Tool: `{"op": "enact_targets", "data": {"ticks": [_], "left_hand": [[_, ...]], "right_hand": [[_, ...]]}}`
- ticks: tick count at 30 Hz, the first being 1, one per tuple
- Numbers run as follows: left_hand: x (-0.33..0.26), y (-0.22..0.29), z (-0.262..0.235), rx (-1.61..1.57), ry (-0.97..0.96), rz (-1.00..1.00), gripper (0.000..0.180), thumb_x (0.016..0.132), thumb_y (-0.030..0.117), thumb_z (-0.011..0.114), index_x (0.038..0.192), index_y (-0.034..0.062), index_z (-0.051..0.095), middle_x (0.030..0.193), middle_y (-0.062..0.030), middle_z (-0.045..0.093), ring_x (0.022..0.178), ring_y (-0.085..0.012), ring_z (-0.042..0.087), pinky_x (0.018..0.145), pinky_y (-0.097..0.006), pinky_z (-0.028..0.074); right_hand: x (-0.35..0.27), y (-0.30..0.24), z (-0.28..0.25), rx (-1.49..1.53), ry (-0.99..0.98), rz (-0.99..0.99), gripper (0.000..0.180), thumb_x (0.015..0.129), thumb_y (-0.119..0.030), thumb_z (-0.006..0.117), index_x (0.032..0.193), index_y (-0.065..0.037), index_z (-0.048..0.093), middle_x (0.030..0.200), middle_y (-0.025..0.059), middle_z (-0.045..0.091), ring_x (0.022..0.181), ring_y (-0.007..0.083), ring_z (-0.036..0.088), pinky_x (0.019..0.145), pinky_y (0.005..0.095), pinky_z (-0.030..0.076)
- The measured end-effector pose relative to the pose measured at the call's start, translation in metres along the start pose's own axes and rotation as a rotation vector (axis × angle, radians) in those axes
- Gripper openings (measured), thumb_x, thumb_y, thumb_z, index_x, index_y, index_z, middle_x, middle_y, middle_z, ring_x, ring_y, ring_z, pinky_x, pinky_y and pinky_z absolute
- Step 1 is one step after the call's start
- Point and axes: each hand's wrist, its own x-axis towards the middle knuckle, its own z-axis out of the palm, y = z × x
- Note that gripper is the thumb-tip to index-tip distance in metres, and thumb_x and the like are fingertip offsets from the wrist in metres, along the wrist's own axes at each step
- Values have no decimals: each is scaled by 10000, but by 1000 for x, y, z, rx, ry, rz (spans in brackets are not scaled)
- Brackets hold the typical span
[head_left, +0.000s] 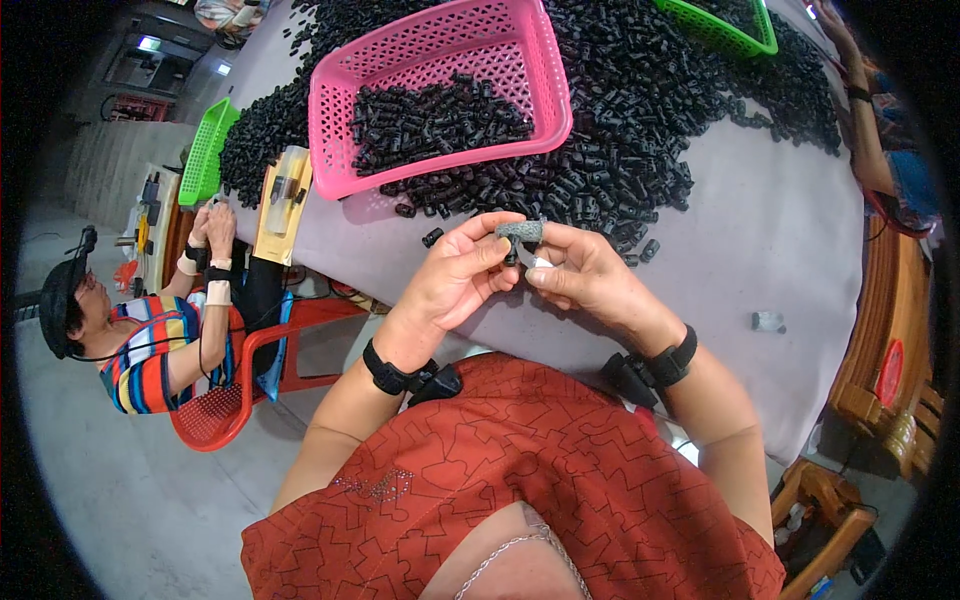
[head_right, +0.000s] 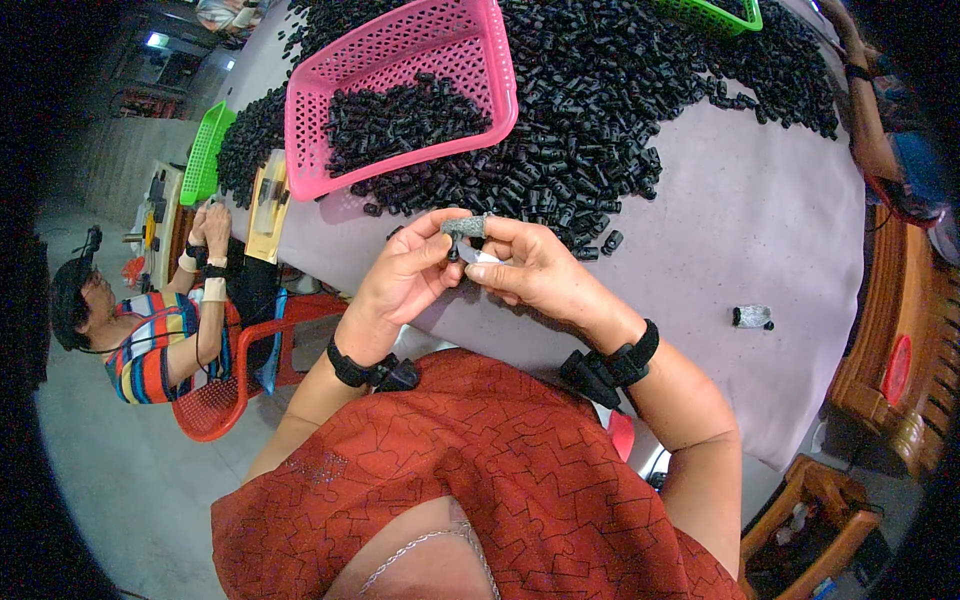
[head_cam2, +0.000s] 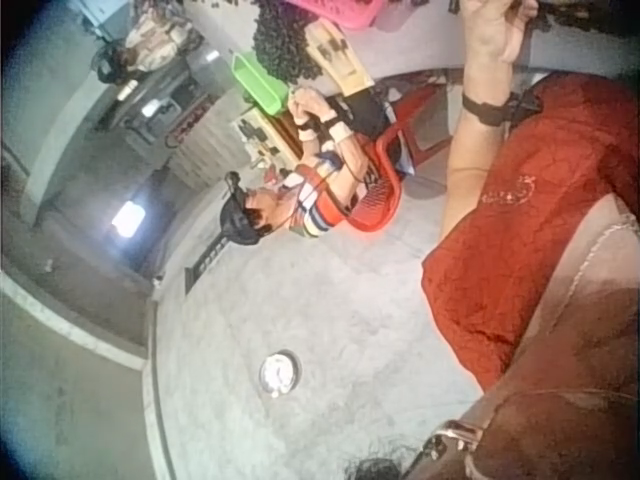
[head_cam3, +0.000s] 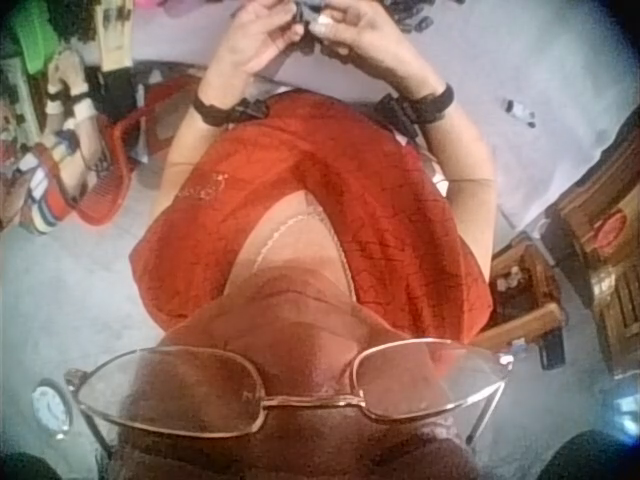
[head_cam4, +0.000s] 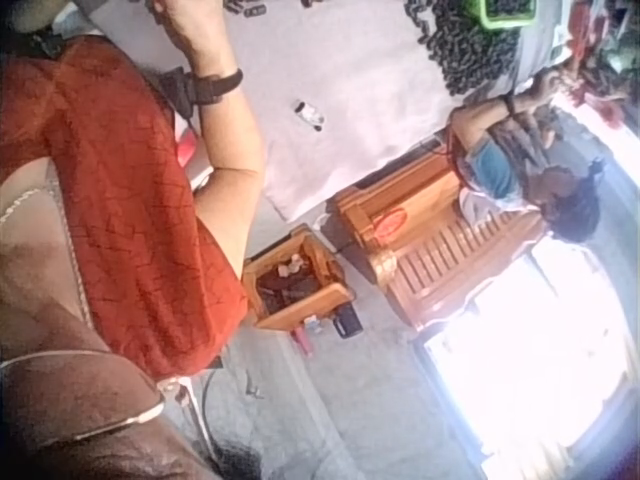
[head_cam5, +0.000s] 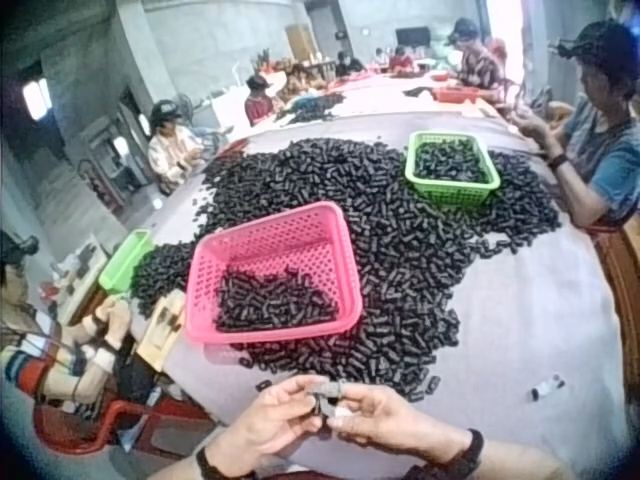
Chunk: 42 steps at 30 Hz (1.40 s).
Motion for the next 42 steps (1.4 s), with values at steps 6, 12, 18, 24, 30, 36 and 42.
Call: {"op": "enact_targets", "data": {"ticks": [6,12,18,24,30,36,42], "left_hand": [[1,0,1,-15,30,-5,364,949,113,599,1291,24,510,992,-53,650,762,-112,647,695,-227,554],[1,1,0,-79,-32,-14,366,955,95,581,1303,18,498,1007,-56,647,780,-113,651,713,-224,563],[2,1,4,-74,10,-13,379,953,87,580,1313,11,493,1038,-68,654,805,-128,665,700,-233,576],[-1,2,7,7,-41,-4,383,948,75,585,1319,26,505,1047,-73,661,793,-134,674,705,-241,581],[1,2,-3,-17,-33,18,403,942,86,597,1330,36,501,1005,-59,662,752,-124,656,677,-238,560],[-1,5,3,12,-29,16,409,937,91,607,1328,36,503,999,-58,661,741,-119,650,664,-238,553],[-1,4,3,76,-27,30,409,932,101,617,1320,31,510,1004,-58,661,722,-116,639,646,-237,544]], "right_hand": [[-2,-4,6,-24,4,-28,368,925,-177,646,1244,-38,526,755,-58,533,597,14,434,503,177,345],[-1,-3,5,-41,6,-20,318,926,-196,654,1185,-44,549,748,-57,529,595,22,436,506,182,343],[1,-1,4,-56,16,-44,285,924,-199,655,1153,-44,582,747,-60,534,594,18,437,507,181,342],[0,-3,2,-69,42,-1,293,922,-173,646,1181,-54,578,751,-70,527,585,11,426,503,177,336],[-2,-2,4,-24,-53,-21,388,924,-176,637,1268,-54,504,762,-52,527,597,23,431,507,182,334],[-2,-3,6,-1,-35,-18,423,928,-186,632,1304,-50,490,742,-48,511,593,30,426,514,188,342],[-1,1,1,-47,-20,-10,404,933,-193,630,1294,-51,518,748,-51,517,582,30,428,502,188,341]]}}
